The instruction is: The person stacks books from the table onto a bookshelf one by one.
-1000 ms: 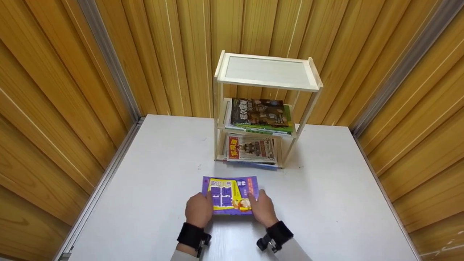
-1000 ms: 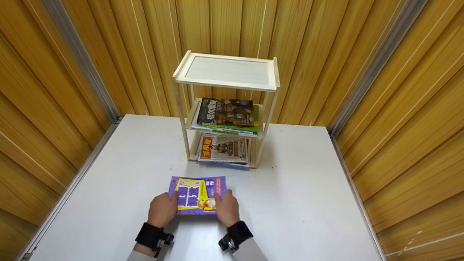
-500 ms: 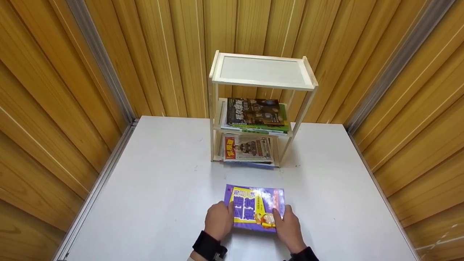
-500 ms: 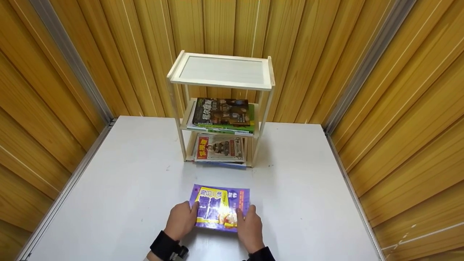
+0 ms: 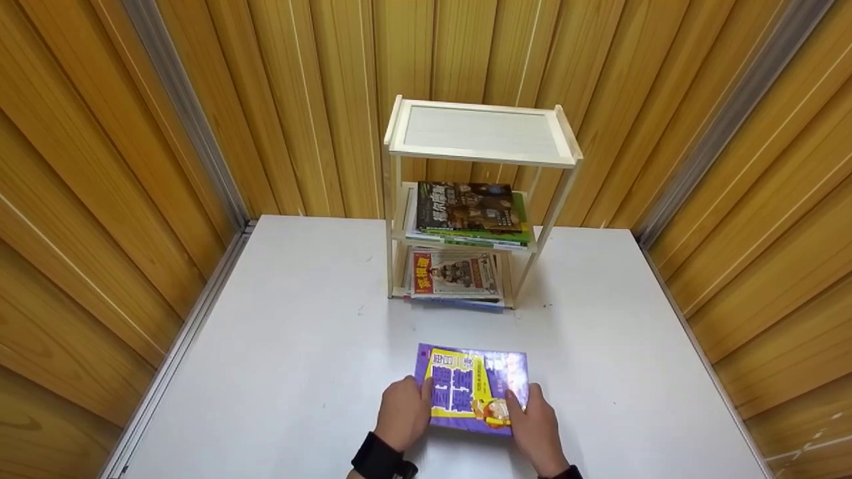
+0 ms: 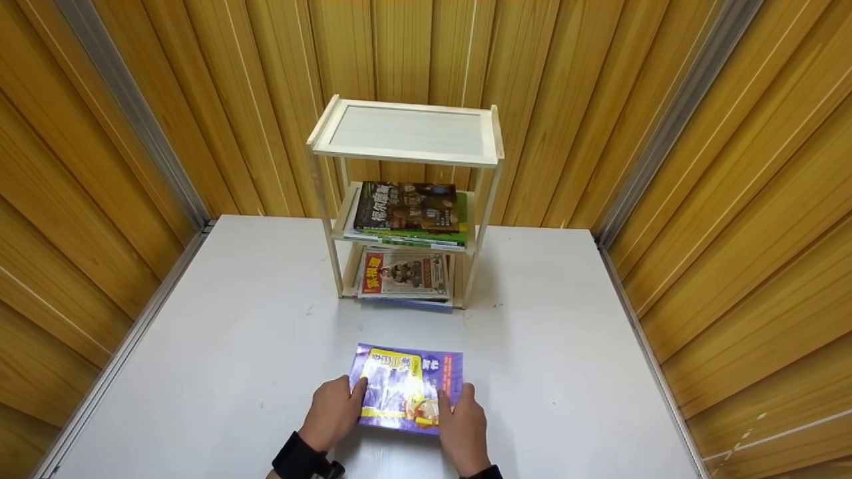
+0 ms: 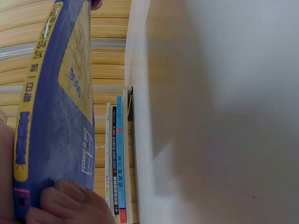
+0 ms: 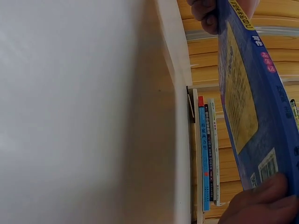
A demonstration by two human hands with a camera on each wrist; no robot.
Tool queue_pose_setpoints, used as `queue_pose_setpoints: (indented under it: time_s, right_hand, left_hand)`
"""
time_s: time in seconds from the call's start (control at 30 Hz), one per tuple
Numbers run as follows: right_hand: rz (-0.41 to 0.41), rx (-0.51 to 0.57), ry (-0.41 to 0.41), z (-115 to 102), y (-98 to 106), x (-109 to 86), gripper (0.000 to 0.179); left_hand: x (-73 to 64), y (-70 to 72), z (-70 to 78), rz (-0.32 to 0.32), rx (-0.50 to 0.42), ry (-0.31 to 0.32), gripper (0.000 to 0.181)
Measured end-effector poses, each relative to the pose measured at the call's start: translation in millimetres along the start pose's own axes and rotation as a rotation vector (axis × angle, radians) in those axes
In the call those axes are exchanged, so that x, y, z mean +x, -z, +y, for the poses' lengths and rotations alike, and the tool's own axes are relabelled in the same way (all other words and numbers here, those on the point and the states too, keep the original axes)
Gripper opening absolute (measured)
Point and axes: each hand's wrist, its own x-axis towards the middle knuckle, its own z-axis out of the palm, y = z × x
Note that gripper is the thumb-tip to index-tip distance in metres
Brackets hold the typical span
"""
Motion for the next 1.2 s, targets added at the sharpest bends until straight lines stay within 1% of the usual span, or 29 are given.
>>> queue_pose_setpoints:
  time_s: [0.07,0.17,0.23,0.4,0.5,0.6,0.73,0.87,0.97,1.0,1.1,1.2]
  right_hand:
    - [-0.004,0.003,-0.003,0,0,-0.8,0.042]
    - [0.003,-0.010,0.004,0,1,-0.9,0.042]
    - [0.009,-0.015,0.006,0,2,-1.0,0.040]
    - [0.000,-0.019,0.005,1,1,-0.4,0.038]
    - [-0.002,-0.029,0.013,1,0,1.6,0.038]
    - [-0.006,-0.047,0.025,0,0,4.3,0.039]
    - [-0.030,-0.052,0.018,-2,3,9.2,0.043]
    - [-0.032,-0.058,0.036,-5,4,15.8,0.042]
    - [-0.023,-0.068,0.068,-8,2,22.0,0.040]
    - [-0.018,-0.068,0.078,-10,2,24.3,0.040]
    - [0.002,-0.060,0.099,-13,6,31.9,0.039]
    - [0.032,-0.056,0.110,-16,15,39.8,0.038]
  left_hand:
    - [-0.3,-0.8,0.8,-0.007,-0.004,0.025,0.038]
    - [-0.5,-1.6,2.8,-0.015,-0.007,0.053,0.043]
    - [-0.7,-2.1,3.3,-0.014,-0.006,0.057,0.045]
    - [-1.8,-2.0,2.1,0.003,0.002,0.043,0.038]
    - [-1.5,-0.9,1.1,0.005,0.006,0.037,0.037]
    - [0.3,0.6,0.8,0.004,-0.001,0.032,0.035]
    - [5.2,1.0,0.9,0.000,0.005,0.016,0.033]
    - [10.4,0.3,-2.9,0.053,0.057,-0.039,0.034]
    - [16.2,1.0,-4.8,0.102,0.109,-0.070,0.034]
    - [19.4,1.5,-4.0,0.108,0.121,-0.075,0.035]
    - [32.5,1.9,3.7,0.123,0.146,-0.100,0.035]
    - [47.6,1.6,14.9,0.117,0.152,-0.135,0.035]
